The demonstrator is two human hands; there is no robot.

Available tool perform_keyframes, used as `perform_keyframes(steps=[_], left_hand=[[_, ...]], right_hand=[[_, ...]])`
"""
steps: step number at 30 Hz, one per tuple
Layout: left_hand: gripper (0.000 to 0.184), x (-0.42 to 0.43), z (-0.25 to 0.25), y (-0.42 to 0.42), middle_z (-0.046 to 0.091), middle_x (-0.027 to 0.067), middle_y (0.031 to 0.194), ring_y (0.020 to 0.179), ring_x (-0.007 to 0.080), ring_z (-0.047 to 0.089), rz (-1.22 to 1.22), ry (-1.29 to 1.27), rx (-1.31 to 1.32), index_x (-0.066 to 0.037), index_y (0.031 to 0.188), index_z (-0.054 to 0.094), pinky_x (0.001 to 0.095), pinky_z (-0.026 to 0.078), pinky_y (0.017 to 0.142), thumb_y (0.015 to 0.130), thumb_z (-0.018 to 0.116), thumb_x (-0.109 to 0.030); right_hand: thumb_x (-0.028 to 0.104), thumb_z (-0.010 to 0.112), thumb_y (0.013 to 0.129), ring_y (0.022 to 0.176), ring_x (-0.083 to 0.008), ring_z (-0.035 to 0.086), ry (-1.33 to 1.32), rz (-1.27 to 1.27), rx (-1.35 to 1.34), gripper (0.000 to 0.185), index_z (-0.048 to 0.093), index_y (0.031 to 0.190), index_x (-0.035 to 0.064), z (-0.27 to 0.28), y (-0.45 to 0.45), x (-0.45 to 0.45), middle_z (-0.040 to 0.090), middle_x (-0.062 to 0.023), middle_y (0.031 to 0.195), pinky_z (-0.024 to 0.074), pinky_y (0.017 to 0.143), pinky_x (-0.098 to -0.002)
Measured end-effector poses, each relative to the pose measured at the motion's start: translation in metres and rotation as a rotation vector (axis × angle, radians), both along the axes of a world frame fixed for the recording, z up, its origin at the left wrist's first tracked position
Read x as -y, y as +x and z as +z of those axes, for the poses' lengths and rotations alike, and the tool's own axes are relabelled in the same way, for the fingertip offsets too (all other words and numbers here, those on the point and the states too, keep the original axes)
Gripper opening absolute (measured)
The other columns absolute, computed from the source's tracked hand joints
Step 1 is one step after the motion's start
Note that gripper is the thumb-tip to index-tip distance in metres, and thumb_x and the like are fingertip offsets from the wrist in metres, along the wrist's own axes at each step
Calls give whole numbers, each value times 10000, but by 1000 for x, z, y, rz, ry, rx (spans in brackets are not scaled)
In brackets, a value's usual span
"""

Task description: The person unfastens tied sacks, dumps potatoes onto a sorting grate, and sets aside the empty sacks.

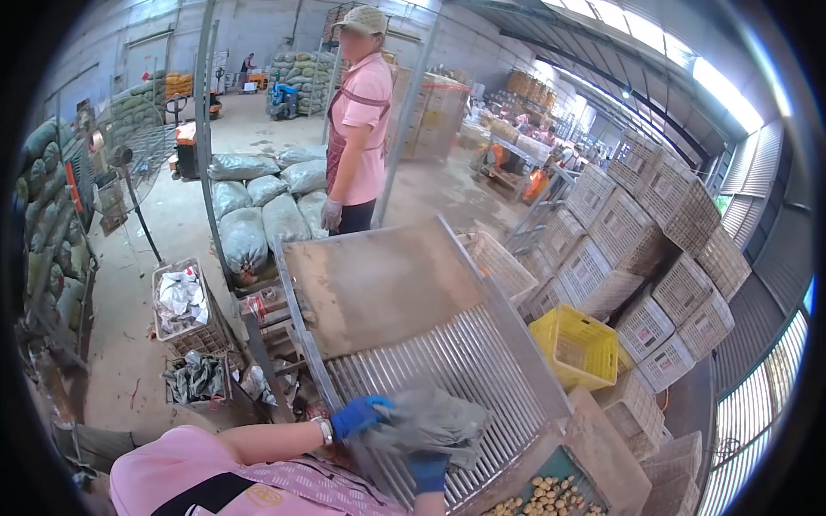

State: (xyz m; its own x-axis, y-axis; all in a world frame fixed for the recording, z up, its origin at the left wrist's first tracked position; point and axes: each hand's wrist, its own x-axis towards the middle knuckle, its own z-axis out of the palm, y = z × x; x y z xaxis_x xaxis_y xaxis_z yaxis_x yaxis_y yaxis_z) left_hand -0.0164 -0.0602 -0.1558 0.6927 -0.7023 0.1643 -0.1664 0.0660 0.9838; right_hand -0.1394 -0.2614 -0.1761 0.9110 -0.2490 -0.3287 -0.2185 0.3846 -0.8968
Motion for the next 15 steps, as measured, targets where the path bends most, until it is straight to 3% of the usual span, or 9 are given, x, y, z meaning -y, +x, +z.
perform_keyframes(steps=[4,6,8,9,11,12,14,15], left_hand=[[331,18,-19,-19,683,9,1103,885,87,645,-147,354,150,-45,1248,642,247,537,744,929,594,-121],[407,22,-5,-9,628,73,1262,1054,176,630,-285,258,169,-108,1326,608,302,523,853,923,614,-164],[475,18,30,-3,573,111,1377,1171,218,604,-358,91,-190,-111,1385,566,332,503,934,930,628,-230],[512,14,54,-3,545,117,1412,1202,215,585,-358,-32,-554,-83,1405,539,335,490,962,939,631,-275],[532,27,34,7,560,129,1395,1188,230,593,-315,-142,-420,-54,1405,529,345,480,979,961,605,-336],[511,51,-24,27,602,135,1343,1143,249,619,-268,-118,74,-53,1387,545,352,482,970,974,576,-353],[577,89,-85,47,626,149,1315,1137,262,627,-188,83,366,-35,1360,563,364,479,976,929,606,-417],[664,109,-98,49,606,157,1340,1176,256,609,-168,253,158,-17,1352,566,369,474,992,871,665,-464]], right_hand=[[292,526,995,1131,-276,586,-513,23,-50,423,534,1330,33,7,19,29,605,-144,1271,461,994,-395],[281,530,993,1129,-283,590,-695,63,-46,419,538,1328,30,4,17,27,607,-150,1270,467,986,-395],[271,533,991,1127,-289,595,-802,88,-14,415,541,1327,27,-2,7,16,610,-156,1269,473,978,-394],[265,535,991,1126,-292,597,-846,93,1,413,543,1326,26,-5,6,9,612,-160,1269,476,974,-394],[255,538,989,1124,-298,601,-939,70,31,408,546,1325,23,-12,3,-9,614,-166,1268,481,966,-393],[249,540,988,1123,-301,604,-987,50,43,406,548,1324,22,-16,3,-18,616,-169,1267,484,962,-393],[238,544,986,1121,-308,608,-1062,26,68,402,552,1323,19,-18,9,-29,619,-175,1267,490,954,-392],[233,545,985,1120,-311,610,-1087,34,68,400,553,1322,17,-18,13,-30,620,-178,1266,493,950,-392]])
